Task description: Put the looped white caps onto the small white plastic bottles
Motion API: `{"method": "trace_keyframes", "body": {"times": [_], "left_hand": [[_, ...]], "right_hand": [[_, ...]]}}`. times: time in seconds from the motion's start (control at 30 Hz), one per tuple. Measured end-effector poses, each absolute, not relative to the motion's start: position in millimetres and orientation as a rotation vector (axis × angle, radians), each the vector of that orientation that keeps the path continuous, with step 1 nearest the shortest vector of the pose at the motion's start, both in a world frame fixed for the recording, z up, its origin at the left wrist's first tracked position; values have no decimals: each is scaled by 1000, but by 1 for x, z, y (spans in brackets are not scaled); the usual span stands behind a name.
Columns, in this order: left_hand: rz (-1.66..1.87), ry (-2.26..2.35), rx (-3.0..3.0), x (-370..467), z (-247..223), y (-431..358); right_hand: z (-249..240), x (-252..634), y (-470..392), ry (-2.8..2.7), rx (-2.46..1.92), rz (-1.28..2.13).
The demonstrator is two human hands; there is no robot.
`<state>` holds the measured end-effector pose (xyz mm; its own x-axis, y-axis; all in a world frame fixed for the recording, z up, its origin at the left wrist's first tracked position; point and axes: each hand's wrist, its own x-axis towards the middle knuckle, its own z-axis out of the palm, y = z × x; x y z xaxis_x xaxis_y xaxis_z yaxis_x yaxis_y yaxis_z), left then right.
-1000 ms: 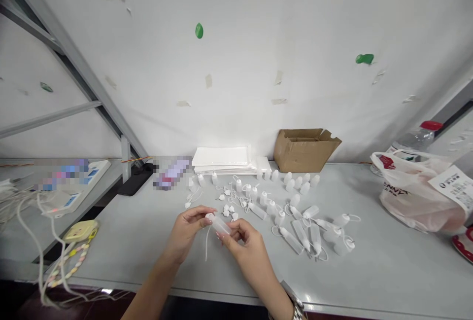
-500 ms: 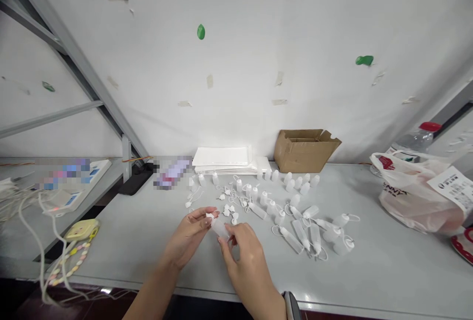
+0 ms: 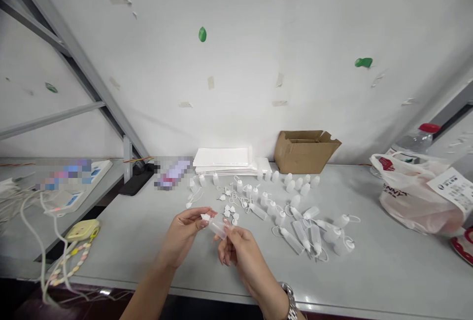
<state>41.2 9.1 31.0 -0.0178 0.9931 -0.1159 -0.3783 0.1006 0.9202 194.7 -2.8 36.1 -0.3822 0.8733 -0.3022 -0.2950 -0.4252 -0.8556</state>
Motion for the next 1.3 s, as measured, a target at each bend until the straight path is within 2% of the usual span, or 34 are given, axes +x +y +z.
{"method": "trace_keyframes", "body": {"times": [0.2, 0.37, 0.5, 0.77, 1.03, 1.23, 1.3], "left_hand": [[1375, 1009, 782, 47, 31, 7], [1440, 1103, 744, 50, 28, 8], [1395, 1096, 782, 49, 26, 8], [1332, 956, 851, 48, 26, 8], [1398, 1085, 844, 52, 28, 7], [1296, 936, 817, 50, 27, 8], [1281, 928, 790, 49, 26, 9]], "right_hand": [[30, 189, -4, -853, -926, 1971], [22, 185, -2, -925, -952, 1704], [23, 188, -2, -960, -969, 1636], [34, 192, -2, -853, -982, 1975], [24, 194, 1, -996, -1011, 1566], [28, 199, -1, -1109, -1056, 1824], [26, 198, -2, -1162, -1055, 1786]]}}
